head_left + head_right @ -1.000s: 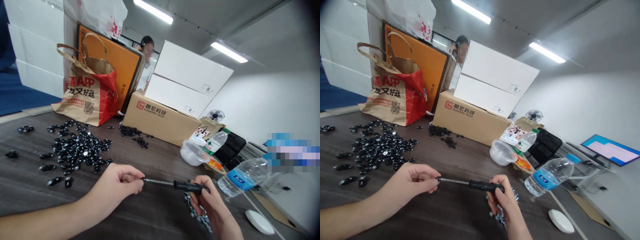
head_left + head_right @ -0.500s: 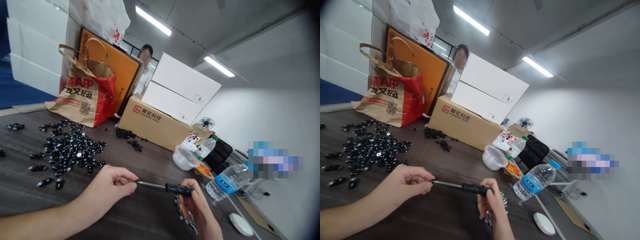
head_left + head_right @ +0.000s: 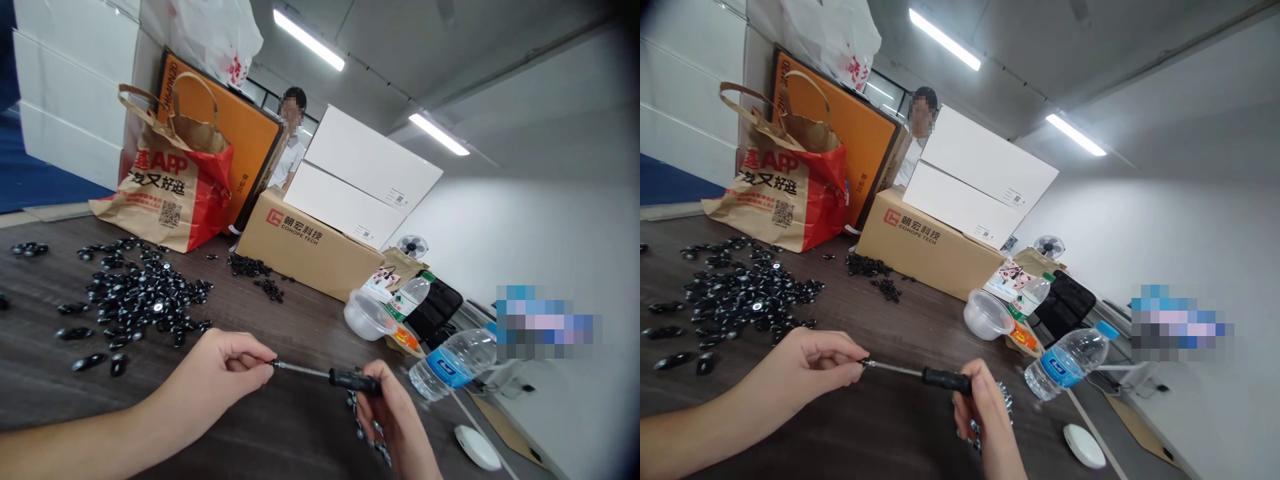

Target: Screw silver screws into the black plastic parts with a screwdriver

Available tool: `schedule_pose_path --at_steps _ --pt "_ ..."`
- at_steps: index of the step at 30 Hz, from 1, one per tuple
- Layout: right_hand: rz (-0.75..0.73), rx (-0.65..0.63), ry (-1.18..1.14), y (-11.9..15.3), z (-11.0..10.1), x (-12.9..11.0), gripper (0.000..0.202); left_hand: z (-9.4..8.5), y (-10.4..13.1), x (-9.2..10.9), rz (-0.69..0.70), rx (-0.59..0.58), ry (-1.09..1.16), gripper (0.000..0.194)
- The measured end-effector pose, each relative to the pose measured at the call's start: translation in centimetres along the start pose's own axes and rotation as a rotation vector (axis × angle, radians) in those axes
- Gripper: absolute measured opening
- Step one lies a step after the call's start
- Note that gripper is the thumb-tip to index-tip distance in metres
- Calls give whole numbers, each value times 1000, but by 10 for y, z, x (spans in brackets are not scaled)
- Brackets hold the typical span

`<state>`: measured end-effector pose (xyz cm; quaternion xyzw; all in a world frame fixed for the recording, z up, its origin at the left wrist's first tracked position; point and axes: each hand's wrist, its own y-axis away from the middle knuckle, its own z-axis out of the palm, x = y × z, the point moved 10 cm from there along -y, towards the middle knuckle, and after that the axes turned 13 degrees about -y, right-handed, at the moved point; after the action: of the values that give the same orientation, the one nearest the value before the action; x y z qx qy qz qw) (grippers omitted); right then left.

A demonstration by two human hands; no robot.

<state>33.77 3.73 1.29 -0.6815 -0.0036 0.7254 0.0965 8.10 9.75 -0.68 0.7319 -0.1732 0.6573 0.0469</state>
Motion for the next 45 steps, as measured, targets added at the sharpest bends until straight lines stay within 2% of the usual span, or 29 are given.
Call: schedule_pose_path --at_steps 4,6,8,11,15,18,20,23,26,28,31,35,39,43,45 --pt "-9 -19 37 1 1 0 41 0 0 2 24 3 -12 12" --pt "6 -25 85 1 2 1 47 0 0 3 33 2 -8 12" --pt "12 -35 32 1 3 1 46 0 0 3 32 4 0 12" --pt "1 -12 -27 0 1 0 42 0 -1 2 38 3 3 11" --pt "12 24 59 0 -2 1 49 1 0 4 66 -2 4 11" --pt "-2 27 -12 1 0 -1 44 1 0 3 55 7 7 11" --pt "4 35 28 1 -1 -2 42 0 1 4 61 13 9 11" --pt "41 28 83 1 -1 2 50 0 1 4 56 21 10 11" --pt "12 0 0 2 0 0 44 -1 1 1 27 23 -5 12" --pt "-18 5 41 3 -1 -2 42 -1 1 1 23 21 -21 13" --pt "-9 5 100 3 1 -1 50 -2 1 2 27 24 -30 13" --pt "-21 13 13 3 4 -2 41 -4 0 0 -1 32 -15 12" --pt "5 17 66 2 4 2 50 -4 0 1 5 31 -31 13" --pt "-9 38 39 2 2 0 41 -4 1 0 -15 34 -27 15" --pt "8 33 105 3 3 0 48 -4 1 1 -8 32 -33 15"
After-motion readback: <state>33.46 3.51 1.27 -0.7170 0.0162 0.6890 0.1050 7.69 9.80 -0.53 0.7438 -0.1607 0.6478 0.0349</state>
